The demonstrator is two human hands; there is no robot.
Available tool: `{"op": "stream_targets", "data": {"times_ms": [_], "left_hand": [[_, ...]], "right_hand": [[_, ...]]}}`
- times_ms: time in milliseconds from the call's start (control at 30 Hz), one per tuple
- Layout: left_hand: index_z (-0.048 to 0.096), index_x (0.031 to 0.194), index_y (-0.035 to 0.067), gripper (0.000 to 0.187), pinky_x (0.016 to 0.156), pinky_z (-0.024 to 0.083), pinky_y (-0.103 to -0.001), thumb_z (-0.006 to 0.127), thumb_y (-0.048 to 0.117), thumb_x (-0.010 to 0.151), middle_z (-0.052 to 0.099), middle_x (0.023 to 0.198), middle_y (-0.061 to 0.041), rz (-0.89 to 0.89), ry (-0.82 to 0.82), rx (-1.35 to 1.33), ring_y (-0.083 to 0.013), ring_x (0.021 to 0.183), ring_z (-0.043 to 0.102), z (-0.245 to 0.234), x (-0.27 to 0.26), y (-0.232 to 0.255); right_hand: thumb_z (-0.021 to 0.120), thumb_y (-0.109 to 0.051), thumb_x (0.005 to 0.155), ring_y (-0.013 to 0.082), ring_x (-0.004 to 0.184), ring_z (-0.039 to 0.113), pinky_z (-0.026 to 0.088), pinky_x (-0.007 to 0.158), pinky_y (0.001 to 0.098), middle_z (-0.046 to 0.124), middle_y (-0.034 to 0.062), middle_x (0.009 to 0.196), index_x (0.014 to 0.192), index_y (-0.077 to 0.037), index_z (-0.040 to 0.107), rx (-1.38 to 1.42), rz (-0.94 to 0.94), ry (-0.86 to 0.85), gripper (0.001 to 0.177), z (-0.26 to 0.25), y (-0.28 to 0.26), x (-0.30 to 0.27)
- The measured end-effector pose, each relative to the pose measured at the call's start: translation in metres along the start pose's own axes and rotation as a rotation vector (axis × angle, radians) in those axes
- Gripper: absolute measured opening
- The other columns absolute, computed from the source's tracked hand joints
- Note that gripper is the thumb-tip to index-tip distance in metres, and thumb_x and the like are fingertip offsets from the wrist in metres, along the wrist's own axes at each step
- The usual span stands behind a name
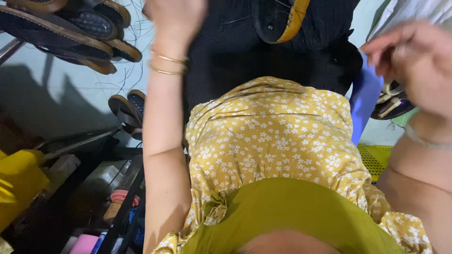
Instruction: The person sews a black shoe with a yellow sole using a needle and thread. They repeatedly insert the needle into the shoe's edge and pull the thread through, tightening the stitches. The person adjusts the shoe's position occasionally to access different areas.
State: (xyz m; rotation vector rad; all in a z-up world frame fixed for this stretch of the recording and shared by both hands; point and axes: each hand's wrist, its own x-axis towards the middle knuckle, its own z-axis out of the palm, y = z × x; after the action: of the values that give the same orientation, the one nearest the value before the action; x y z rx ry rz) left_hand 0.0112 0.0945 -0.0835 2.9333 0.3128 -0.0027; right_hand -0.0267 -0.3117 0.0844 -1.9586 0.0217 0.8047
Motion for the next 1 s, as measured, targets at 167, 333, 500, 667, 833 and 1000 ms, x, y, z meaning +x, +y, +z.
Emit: {"op": "stream_targets", "data": {"times_ms": [167, 333, 500, 667, 833, 1000], "left_hand": [[0.048, 0.069, 0.013, 0.023, 0.054, 0.034, -0.044, 0.065, 0.025, 0.079, 0.049, 0.064, -0.007, 0.313, 0.322, -0.364, -0.0314, 0.058, 0.046, -0.071, -0.023, 0.046], [0.064, 0.107, 0.004, 0.016, 0.073, 0.039, -0.048, 0.061, 0.012, 0.093, 0.064, 0.096, -0.01, 0.706, 0.105, -0.379, -0.0321, 0.086, 0.056, -0.085, -0.033, 0.082], [0.05, 0.076, 0.004, 0.031, 0.052, 0.032, -0.046, 0.045, 0.021, 0.101, 0.048, 0.061, -0.01, 0.689, -0.024, -1.07, -0.0281, 0.05, 0.043, -0.135, -0.036, 0.121], [0.059, 0.104, 0.005, 0.014, 0.057, 0.043, -0.041, 0.052, 0.017, 0.103, 0.06, 0.079, -0.011, 0.84, -0.026, -0.767, -0.0292, 0.065, 0.058, -0.115, -0.034, 0.101], [0.063, 0.117, 0.009, 0.02, 0.046, 0.04, -0.043, 0.059, 0.01, 0.098, 0.064, 0.102, -0.009, 0.672, 0.102, -0.445, -0.0344, 0.057, 0.056, -0.089, -0.037, 0.069], [0.076, 0.104, 0.011, 0.03, 0.061, 0.045, -0.04, 0.074, 0.041, 0.1, 0.071, 0.097, -0.007, 0.653, 0.087, -0.261, -0.0289, 0.076, 0.065, -0.116, -0.024, 0.011]], "right_hand": [[0.059, -0.033, 0.114, 0.0201, 0.076, 0.055, 0.039, 0.068, 0.0318, 0.058, 0.0109, 0.087, 0.103, 0.001, 0.062, -0.318, -0.271, 0.129, 0.036, 0.04, -0.011, 0.051], [0.062, -0.007, 0.115, 0.0094, 0.07, 0.056, 0.043, 0.056, 0.0168, 0.062, 0.0072, 0.107, 0.099, -0.008, 0.057, 0.229, -0.168, 0.091, 0.017, 0.07, -0.043, 0.067], [0.056, -0.074, 0.084, 0.022, 0.079, 0.064, 0.05, 0.062, 0.0238, 0.061, 0.0165, 0.091, 0.103, 0.0, 0.048, 0.577, -0.109, -0.38, 0.077, 0.071, -0.061, 0.062], [0.049, -0.014, 0.114, 0.0198, 0.094, 0.056, 0.049, 0.078, 0.0295, 0.053, 0.0169, 0.138, 0.135, 0.003, 0.049, 0.043, -0.217, -0.14, 0.027, 0.007, 0.01, 0.052], [0.055, -0.005, 0.127, 0.032, 0.121, 0.064, 0.052, 0.105, 0.0409, 0.063, 0.023, 0.128, 0.127, 0.007, 0.058, -0.115, -0.295, 0.057, 0.013, -0.025, 0.081, 0.061], [0.055, -0.015, 0.116, 0.0343, 0.115, 0.065, 0.053, 0.104, 0.0422, 0.063, 0.0255, 0.122, 0.121, 0.008, 0.059, -0.045, -0.337, -0.044, 0.024, -0.024, 0.073, 0.069]]}}
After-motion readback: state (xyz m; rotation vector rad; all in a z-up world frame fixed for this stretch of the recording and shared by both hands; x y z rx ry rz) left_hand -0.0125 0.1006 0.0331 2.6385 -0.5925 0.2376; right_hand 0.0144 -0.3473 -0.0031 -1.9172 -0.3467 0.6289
